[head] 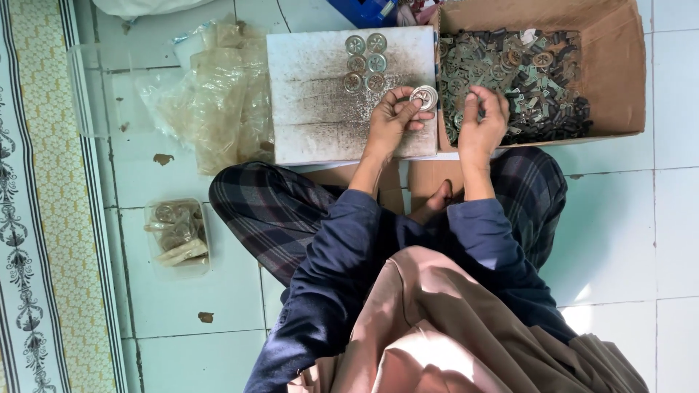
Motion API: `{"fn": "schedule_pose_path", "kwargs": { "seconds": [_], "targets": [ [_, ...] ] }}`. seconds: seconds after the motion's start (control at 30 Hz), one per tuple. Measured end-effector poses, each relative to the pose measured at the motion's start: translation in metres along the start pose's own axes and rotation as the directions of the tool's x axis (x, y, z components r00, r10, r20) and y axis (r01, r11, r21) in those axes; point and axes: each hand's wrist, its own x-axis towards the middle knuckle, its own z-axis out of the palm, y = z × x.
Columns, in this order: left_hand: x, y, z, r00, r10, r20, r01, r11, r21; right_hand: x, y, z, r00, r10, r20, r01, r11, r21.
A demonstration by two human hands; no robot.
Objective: The person sits on the floor and sorts small metal buttons from a cardboard box onto a white board. They place the buttons into small plastic bags, seal them, and set them aside. The person repeats this process multiple times, handling the buttons and bags by hand.
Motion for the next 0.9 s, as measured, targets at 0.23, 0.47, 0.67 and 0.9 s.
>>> {"fn": "schedule_pose_path", "kwargs": {
  "seconds": [0.23, 0.47, 0.67, 0.9],
  "targets": [
    [-0.011, 0.016, -0.018, 0.998, 0.034, -0.058, -0.029, 0.997, 0.077, -0.022, -0.051, 0.044, 0.942, 0.070, 0.328, -0.191, 0.917, 0.351],
    [-0.007, 0.060, -0.077, 0.922, 0.169, -0.348, 0.022, 0.876, 0.483, -0.031, -0.080, 0.103, 0.724, 0.321, 0.610, -0.663, 0.568, 0.488],
    [0.001, 0.077, -0.098, 0.876, 0.250, -0.412, 0.107, 0.732, 0.673, -0.031, -0.067, 0.125, 0.723, 0.402, 0.562, -0.654, 0.662, 0.367],
    [0.016, 0.073, -0.098, 0.886, 0.369, -0.280, 0.144, 0.356, 0.923, -0.030, -0.060, 0.140, 0.774, 0.434, 0.460, -0.574, 0.789, 0.221]
  ]
}}
